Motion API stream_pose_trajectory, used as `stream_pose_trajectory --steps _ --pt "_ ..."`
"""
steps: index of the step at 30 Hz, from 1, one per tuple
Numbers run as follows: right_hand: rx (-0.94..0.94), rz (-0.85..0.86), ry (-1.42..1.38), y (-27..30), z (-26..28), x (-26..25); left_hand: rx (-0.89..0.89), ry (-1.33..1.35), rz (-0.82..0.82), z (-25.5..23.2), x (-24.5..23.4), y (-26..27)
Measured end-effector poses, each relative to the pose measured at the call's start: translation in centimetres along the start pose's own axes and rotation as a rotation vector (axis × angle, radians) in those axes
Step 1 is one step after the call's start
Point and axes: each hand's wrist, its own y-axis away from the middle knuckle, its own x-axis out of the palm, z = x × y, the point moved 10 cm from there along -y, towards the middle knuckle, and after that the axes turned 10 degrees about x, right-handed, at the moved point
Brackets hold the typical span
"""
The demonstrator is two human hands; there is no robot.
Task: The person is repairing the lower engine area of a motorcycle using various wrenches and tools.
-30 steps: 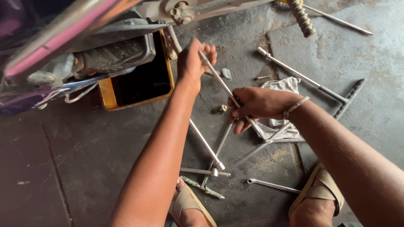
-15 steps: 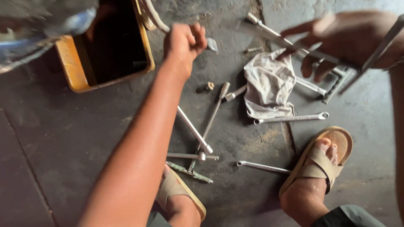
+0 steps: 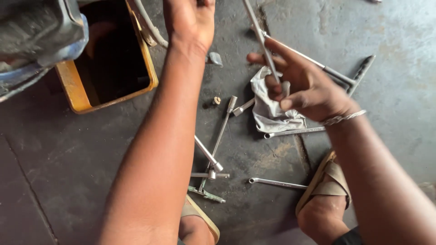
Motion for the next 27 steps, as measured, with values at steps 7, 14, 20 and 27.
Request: stream_pose_trajectory --steps 7,14,20,27 --pt "-0.162 0.069 -0.022 0.0 -0.3 4.2 -0.069 -0.035 -0.563 0.1 -2.7 -0.7" --pt "-0.125 -0.4 -0.117 -0.6 -4.0 3.4 -0.127 -0.361 -0.714 -1.0 -6.2 -1.1" --pt "-0.17 -0.404 -0.116 -2.1 -4.3 4.3 -0.209 -0.517 -0.726 -2.7 -5.9 -0.7" --pt "-0.1 -0.443 -0.012 -2.8 -5.2 4.1 -0.141 -0.215 -0.706 -0.9 -6.0 -0.9"
